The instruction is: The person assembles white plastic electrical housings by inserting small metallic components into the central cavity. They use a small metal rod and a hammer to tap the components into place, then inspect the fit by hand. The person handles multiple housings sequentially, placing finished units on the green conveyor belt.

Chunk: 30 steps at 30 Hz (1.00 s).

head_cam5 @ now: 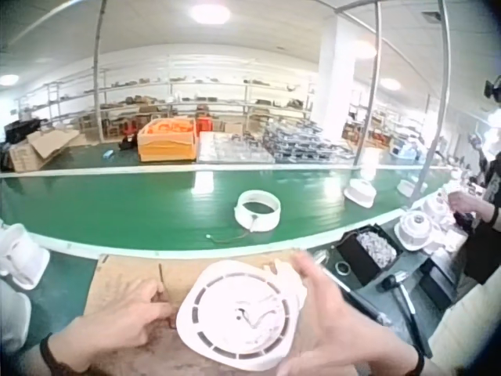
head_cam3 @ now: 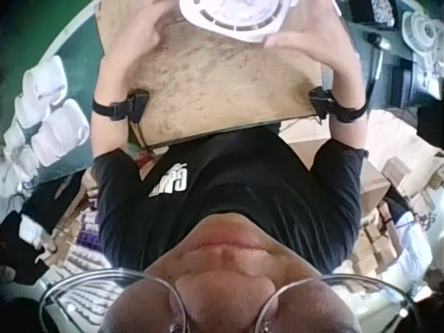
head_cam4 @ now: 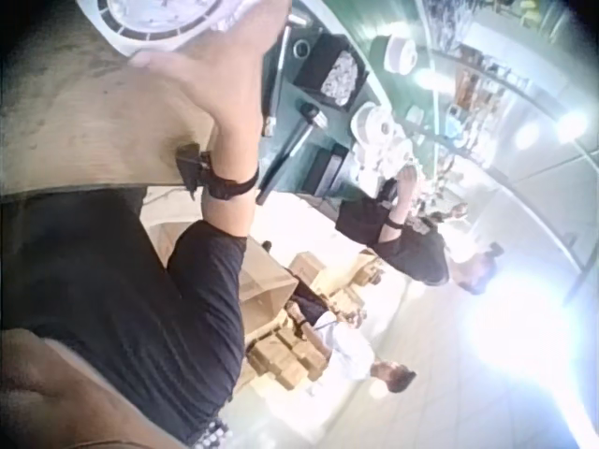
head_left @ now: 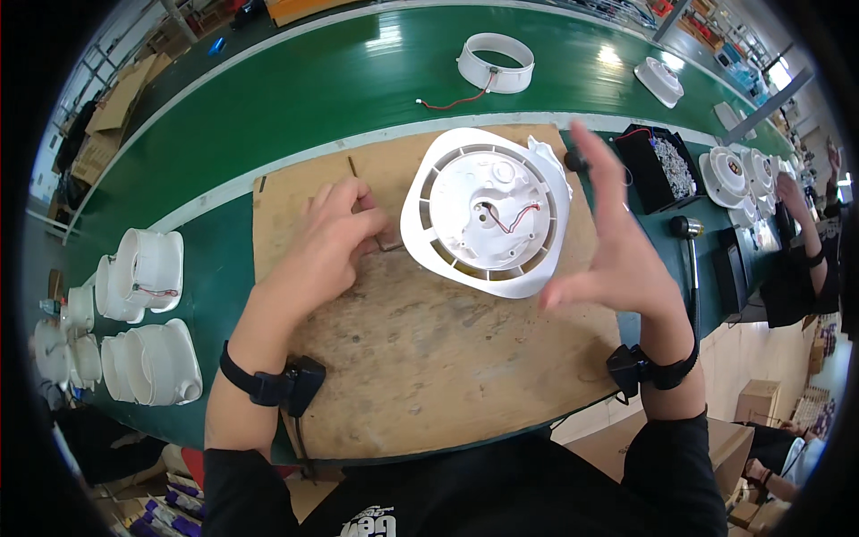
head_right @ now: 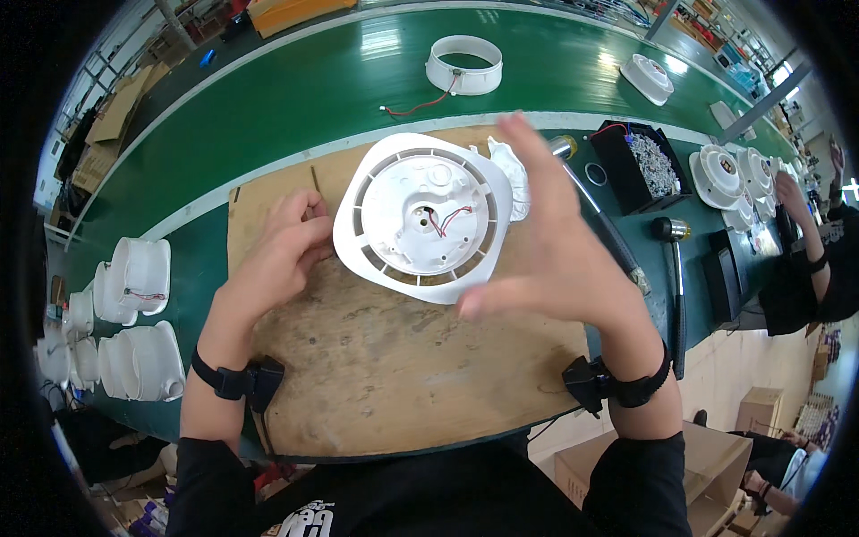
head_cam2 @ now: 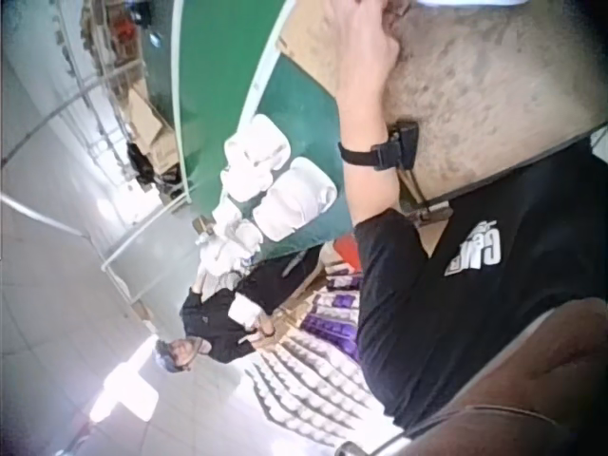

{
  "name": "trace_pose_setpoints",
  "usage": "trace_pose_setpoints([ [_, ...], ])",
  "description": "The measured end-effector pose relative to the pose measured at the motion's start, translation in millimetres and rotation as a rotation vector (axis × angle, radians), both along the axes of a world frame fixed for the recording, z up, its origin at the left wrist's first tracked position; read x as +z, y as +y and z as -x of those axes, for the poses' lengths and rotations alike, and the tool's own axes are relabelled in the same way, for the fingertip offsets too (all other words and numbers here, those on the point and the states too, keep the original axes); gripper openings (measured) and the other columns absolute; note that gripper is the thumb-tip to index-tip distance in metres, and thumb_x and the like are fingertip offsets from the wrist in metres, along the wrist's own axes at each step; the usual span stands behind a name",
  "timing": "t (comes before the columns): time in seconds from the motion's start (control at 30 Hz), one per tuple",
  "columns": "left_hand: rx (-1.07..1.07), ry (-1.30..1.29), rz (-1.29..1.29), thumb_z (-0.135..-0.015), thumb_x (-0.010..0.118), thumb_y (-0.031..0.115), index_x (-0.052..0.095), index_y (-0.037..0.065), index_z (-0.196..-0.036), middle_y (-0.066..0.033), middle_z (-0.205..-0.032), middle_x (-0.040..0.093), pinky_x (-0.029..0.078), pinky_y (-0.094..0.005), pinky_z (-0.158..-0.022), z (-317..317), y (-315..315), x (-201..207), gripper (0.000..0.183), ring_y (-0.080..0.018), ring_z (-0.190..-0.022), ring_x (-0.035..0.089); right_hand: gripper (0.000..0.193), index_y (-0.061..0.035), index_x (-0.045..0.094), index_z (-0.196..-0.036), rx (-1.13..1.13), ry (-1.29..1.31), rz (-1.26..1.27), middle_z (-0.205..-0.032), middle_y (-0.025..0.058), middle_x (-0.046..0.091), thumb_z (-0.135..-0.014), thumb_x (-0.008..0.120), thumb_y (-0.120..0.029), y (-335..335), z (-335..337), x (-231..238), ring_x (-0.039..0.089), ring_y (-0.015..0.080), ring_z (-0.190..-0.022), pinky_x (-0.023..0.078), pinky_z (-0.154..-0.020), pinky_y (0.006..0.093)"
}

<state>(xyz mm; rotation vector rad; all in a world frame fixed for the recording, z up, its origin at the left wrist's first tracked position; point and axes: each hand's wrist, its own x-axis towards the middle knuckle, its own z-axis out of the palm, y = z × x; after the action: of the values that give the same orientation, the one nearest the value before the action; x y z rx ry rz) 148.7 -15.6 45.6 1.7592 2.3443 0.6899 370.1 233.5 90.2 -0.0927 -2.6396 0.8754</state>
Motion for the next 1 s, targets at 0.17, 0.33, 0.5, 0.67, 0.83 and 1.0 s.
trace_pose_setpoints([
  [0.17, -0.106, 0.075, 0.051, -0.081, 0.061, -0.005, 0.068, 0.007, -0.093, -0.0106, -0.107, 0.049, 0.039, -0.0412, -0.090, 13, 4, -2, 0.018, -0.0326, -0.102, 0.052, 0.058, -0.0018, 0.053, -0.134, -0.462, 0.144, 0.135, -0.139, 0.0183, 0.054, -0.089, 0.073, -0.032, 49, -25, -33, 0.050, 0.0275, -0.130, 0.033, -0.112, 0.0387],
  [0.33, -0.054, -0.214, -0.517, -0.090, 0.059, -0.004, 0.059, 0.003, -0.097, -0.0099, -0.102, 0.062, 0.047, -0.0333, -0.092, 41, 8, 22, 0.011, -0.0208, -0.101, 0.057, 0.029, -0.0024, 0.068, -0.112, -0.725, 0.192, 0.194, -0.112, 0.0067, 0.068, -0.094, 0.067, -0.026, 86, -43, -68, 0.059, 0.0170, -0.103, 0.042, -0.092, 0.0304],
  [0.5, -0.160, -0.861, -1.078, -0.098, 0.060, 0.003, 0.053, 0.001, -0.124, -0.0128, -0.105, 0.064, 0.047, -0.0343, -0.095, 26, 17, 81, 0.027, -0.0181, -0.100, 0.060, 0.025, -0.0029, 0.069, -0.108, -0.748, 0.106, 0.076, -0.100, 0.0060, 0.067, -0.093, 0.068, -0.023, 83, -41, -70, 0.059, 0.0148, -0.093, 0.044, -0.080, 0.0265],
  [0.67, -0.362, -0.816, -0.976, -0.095, 0.067, 0.009, 0.049, 0.005, -0.129, -0.0094, -0.107, 0.064, 0.046, -0.0362, -0.094, -16, 60, 76, 0.038, -0.0199, -0.100, 0.059, 0.026, -0.0016, 0.067, -0.110, -0.707, 0.102, 0.043, -0.100, 0.0087, 0.066, -0.092, 0.069, -0.020, 85, -44, -80, 0.061, 0.0168, -0.092, 0.046, -0.082, 0.0293],
  [0.83, -0.261, -0.753, -0.921, -0.093, 0.066, 0.001, 0.046, 0.004, -0.127, -0.0138, -0.103, 0.067, 0.052, -0.0402, -0.090, -37, 73, 57, 0.040, -0.0235, -0.095, 0.065, 0.026, -0.0009, 0.066, -0.111, -0.673, 0.038, 0.026, -0.099, 0.0102, 0.066, -0.092, 0.068, -0.018, 79, -37, -76, 0.061, 0.0177, -0.089, 0.048, -0.080, 0.0309],
  [1.0, -0.226, -0.831, -0.903, -0.092, 0.066, -0.003, 0.046, 0.003, -0.125, -0.0163, -0.104, 0.068, 0.053, -0.0415, -0.091, -36, 79, 48, 0.039, -0.0246, -0.094, 0.066, 0.030, -0.0002, 0.064, -0.117, -0.687, -0.039, 0.124, -0.105, 0.0079, 0.069, -0.094, 0.067, -0.019, 78, -38, -76, 0.062, 0.0144, -0.098, 0.046, -0.088, 0.0294],
])
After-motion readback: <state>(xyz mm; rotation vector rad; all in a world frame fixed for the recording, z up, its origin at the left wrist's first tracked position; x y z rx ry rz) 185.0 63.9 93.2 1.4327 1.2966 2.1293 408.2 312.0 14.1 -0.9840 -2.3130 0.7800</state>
